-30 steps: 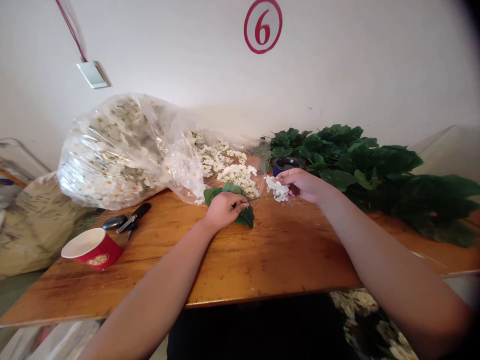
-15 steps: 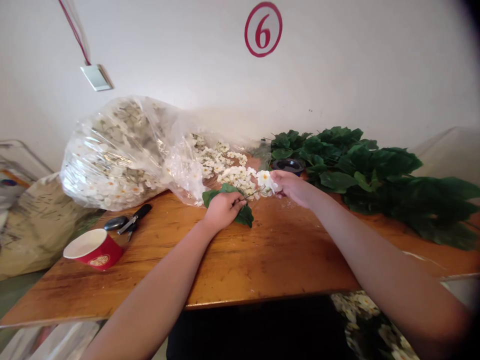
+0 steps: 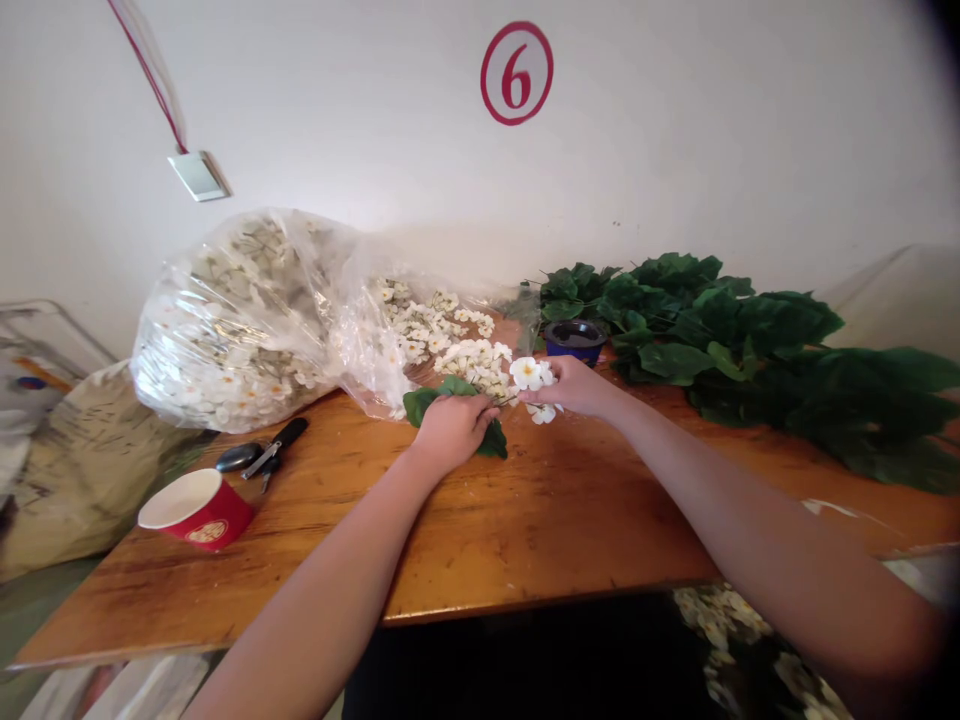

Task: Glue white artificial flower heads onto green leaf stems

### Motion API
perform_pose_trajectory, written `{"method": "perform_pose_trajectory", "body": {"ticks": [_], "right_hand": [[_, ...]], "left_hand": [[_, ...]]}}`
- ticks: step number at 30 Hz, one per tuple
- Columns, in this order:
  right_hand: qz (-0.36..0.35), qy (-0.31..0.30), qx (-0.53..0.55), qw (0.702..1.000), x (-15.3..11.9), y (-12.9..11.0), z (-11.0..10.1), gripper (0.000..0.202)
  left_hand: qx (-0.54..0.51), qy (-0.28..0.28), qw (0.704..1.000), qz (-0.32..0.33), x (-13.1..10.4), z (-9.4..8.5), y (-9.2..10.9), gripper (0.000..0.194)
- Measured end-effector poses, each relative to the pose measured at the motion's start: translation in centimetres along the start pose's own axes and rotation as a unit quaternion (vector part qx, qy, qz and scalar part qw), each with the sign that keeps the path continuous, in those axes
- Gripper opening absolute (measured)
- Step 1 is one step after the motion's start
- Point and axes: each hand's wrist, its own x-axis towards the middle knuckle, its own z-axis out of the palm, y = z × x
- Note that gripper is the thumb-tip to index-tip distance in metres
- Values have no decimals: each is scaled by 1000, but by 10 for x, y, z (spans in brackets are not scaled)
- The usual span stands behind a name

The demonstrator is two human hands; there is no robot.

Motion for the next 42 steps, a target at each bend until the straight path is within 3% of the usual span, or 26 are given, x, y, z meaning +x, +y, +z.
{"method": "perform_pose_trajectory", "body": {"ticks": [4, 18, 25, 30, 35, 40, 42], "right_hand": [[30, -1, 14, 999, 0, 3, 3, 39], [83, 26, 137, 987, 8, 41, 23, 35], [73, 57, 107, 990, 9, 47, 30, 37], [60, 58, 118, 990, 8, 33, 26, 38], [46, 54, 116, 991, 2, 13, 14, 37], [37, -8, 72, 997, -3, 6, 2, 22], [33, -22, 56, 998, -4, 5, -2, 21]], "left_hand": [[-32, 10, 999, 22, 1, 5, -2, 31], [-134, 12, 990, -28, 2, 31, -11, 20], [-145, 18, 988, -50, 3, 37, -10, 18], [-205, 25, 976, -65, 3, 25, -10, 21], [-291, 55, 948, -115, 3, 6, -20, 39], [-230, 121, 950, -172, 5, 3, -36, 25], [-205, 135, 954, -174, 5, 5, -40, 39]]}}
